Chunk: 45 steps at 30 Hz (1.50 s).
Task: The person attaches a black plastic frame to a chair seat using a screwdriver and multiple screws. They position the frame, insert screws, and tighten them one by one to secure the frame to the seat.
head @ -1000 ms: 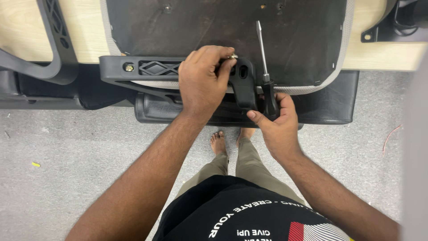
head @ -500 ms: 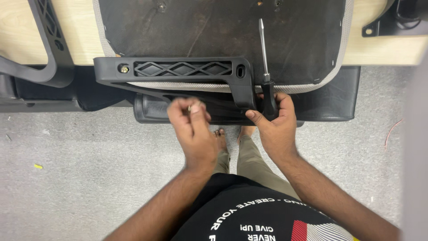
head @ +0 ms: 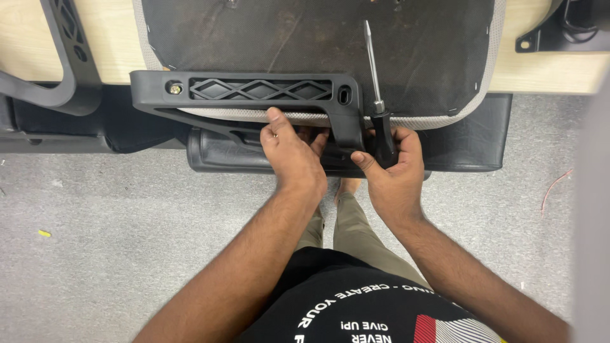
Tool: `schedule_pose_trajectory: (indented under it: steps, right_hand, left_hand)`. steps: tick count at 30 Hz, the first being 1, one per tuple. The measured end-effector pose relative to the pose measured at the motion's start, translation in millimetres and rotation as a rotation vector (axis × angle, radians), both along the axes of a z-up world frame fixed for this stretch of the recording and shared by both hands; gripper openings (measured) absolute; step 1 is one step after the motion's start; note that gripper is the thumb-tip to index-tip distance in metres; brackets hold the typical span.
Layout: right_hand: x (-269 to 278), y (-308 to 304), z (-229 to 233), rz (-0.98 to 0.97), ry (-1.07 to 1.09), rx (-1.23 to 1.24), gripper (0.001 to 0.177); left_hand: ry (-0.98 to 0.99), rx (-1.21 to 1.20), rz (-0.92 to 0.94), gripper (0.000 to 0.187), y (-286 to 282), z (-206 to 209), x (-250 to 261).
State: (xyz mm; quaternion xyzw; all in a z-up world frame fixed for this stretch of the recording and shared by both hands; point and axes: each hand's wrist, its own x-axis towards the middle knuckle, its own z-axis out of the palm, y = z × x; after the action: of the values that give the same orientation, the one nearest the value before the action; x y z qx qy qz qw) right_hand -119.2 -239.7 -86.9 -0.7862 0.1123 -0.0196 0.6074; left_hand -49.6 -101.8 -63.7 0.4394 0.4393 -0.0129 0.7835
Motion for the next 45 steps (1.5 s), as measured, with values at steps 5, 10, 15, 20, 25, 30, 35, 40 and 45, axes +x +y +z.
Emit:
schedule_pose_trajectory:
  steps: [5, 10, 15, 20, 25, 30, 35, 40, 45]
  right_hand:
    - [2.5, 1.5, 0.5, -0.026, -0.034, -0.108, 0.053]
    - [7.5, 1.2, 0.8, -0.066, -0.024, -0.151, 0.056]
    - [8.7, 4.6, 2.3, -0.113, 0.019, -0.143, 0.056]
    - [16.7, 6.1, 5.3, -0.160, 0.014, -0.142, 0.054]
    - [26.1, 5.3, 11.4, -0.175, 0.116, -0.149, 0.052]
    - [31.6, -6.4, 15.1, -0.027, -0.186, -0.487, 0.049]
    - [42.3, -19.7, 13.8, 0.120, -0.423, -0.762, 0.046]
    - [50.0, -19.0, 15.6, 0.244, -0.337, -0.515, 0.040]
    - [57.8, -21.8, 16.3, 0.302, -0.323, -0.422, 0.037]
  left_hand:
    - [0.087, 0.101, -0.108, 0.046, -2.9, 4.3, 2.8]
    - [0.180, 0.086, -0.086, 0.047, -7.7, 12.0, 10.9]
    - [0.187, 0.076, -0.104, 0.048, -6.6, 16.4, 10.8]
    - [0.135, 0.035, -0.076, 0.049, -7.1, 13.6, 14.6]
    - [0.183, 0.030, -0.037, 0.051, -6.8, 15.7, 23.0]
    - [0.177, 0.026, -0.028, 0.048, -5.3, 18.8, 22.1]
    - [0.175, 0.023, -0.068, 0.049, 0.2, 16.4, 20.7]
    - [0.151, -0.034, -0.038, 0.050, 2.8, 18.8, 21.5]
    - [0.181, -0.041, -0.038, 0.054, 4.7, 19.5, 23.1]
